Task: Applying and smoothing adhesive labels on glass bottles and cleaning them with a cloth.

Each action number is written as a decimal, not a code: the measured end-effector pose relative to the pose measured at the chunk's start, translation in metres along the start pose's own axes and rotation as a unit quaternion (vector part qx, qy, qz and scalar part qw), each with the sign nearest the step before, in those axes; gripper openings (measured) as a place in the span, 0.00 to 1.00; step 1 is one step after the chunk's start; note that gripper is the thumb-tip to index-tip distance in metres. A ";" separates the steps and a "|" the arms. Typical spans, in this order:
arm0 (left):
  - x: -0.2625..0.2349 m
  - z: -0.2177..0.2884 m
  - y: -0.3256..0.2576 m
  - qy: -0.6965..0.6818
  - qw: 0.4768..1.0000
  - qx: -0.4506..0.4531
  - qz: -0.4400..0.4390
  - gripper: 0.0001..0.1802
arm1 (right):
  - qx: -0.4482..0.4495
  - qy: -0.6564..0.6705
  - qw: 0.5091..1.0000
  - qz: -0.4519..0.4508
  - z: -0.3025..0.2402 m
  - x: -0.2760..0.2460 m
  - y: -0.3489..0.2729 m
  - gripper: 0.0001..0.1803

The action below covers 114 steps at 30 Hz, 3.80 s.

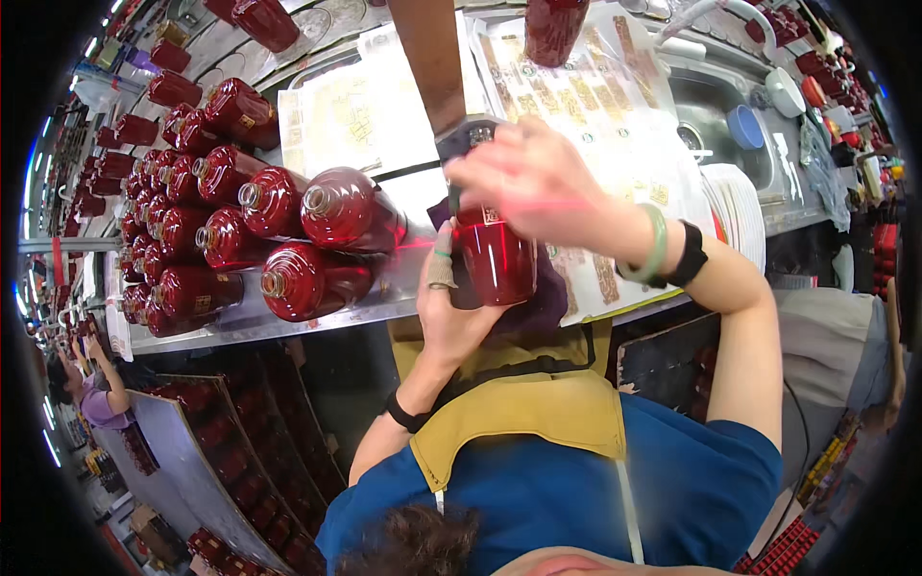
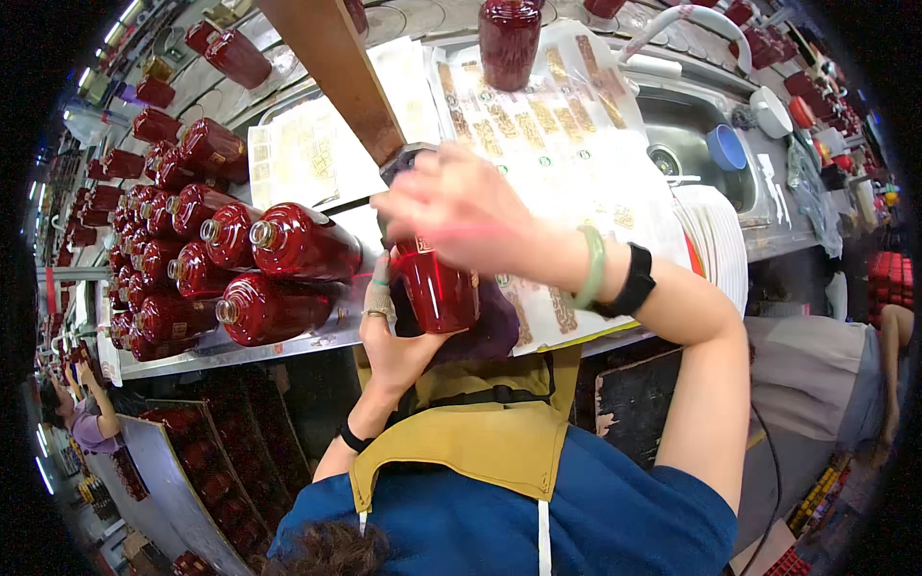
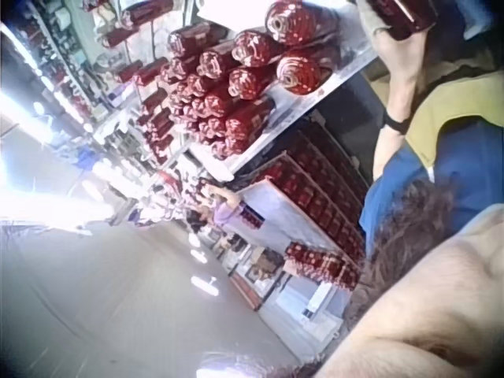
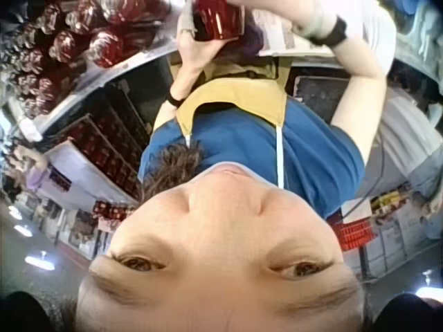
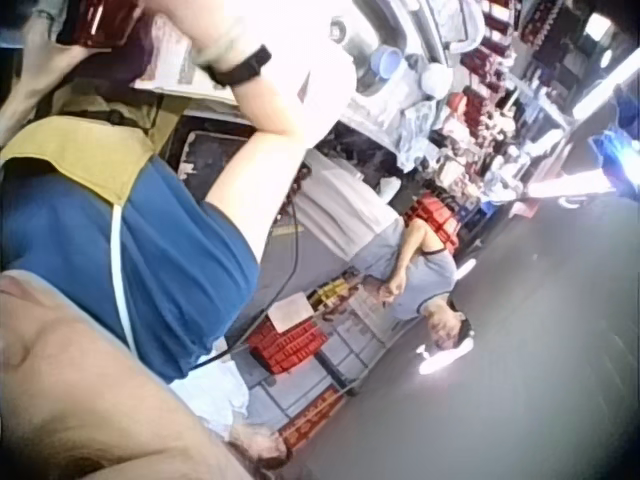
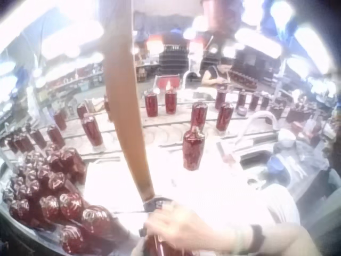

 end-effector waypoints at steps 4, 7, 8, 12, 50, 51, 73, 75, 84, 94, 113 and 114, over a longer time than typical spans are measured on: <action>-0.006 -0.001 0.002 0.025 1.000 0.005 -0.014 0.58 | -0.061 -0.055 0.995 0.055 0.022 -0.010 -0.007 0.15; -0.017 0.002 0.003 -0.035 0.994 -0.078 -0.071 0.60 | -0.167 0.161 0.972 -0.024 -0.022 -0.017 -0.022 0.13; -0.020 0.004 0.010 -0.029 0.993 -0.059 -0.102 0.62 | -0.101 0.141 0.984 -0.030 -0.024 -0.019 -0.025 0.13; -0.034 0.016 0.032 -0.032 0.988 -0.057 -0.137 0.60 | 0.094 -0.094 0.984 0.119 0.045 -0.041 -0.003 0.15; -0.248 -0.122 0.013 0.060 0.854 0.023 0.517 0.47 | 0.007 0.165 0.982 -0.097 -0.039 0.105 0.256 0.12; -0.249 -0.124 0.014 0.109 0.848 0.018 0.519 0.52 | -0.011 0.151 0.986 -0.066 -0.041 0.109 0.260 0.12; -0.096 -0.085 -0.006 -0.056 0.931 -0.167 0.319 0.56 | 0.225 0.127 0.942 0.215 0.008 -0.067 0.060 0.11; -0.094 -0.088 -0.009 -0.023 0.927 -0.171 0.333 0.30 | 0.282 0.169 0.930 0.162 0.002 -0.067 0.039 0.10; -0.080 -0.029 -0.049 -0.189 0.971 -0.103 0.106 0.62 | 0.397 0.307 0.865 0.005 -0.043 -0.030 -0.043 0.09; 0.005 0.030 0.021 -0.331 0.906 -0.254 -0.077 0.28 | 0.533 0.442 0.722 -0.004 -0.070 -0.007 -0.065 0.38; -0.034 -0.034 0.063 0.186 0.913 0.034 0.361 0.70 | 0.534 0.330 0.778 -0.008 -0.030 0.022 -0.078 0.39; -0.034 -0.033 0.065 0.245 0.897 0.024 0.367 0.68 | 0.534 0.327 0.779 -0.006 -0.028 0.022 -0.080 0.39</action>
Point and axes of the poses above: each hand's wrist, its own y-axis towards the middle knuckle, its own x-axis out of the palm, z = x × y, the point moved 2 cm from there along y, towards the middle knuckle, and after that the axes turned 3 degrees about z, right-handed, at the moved point
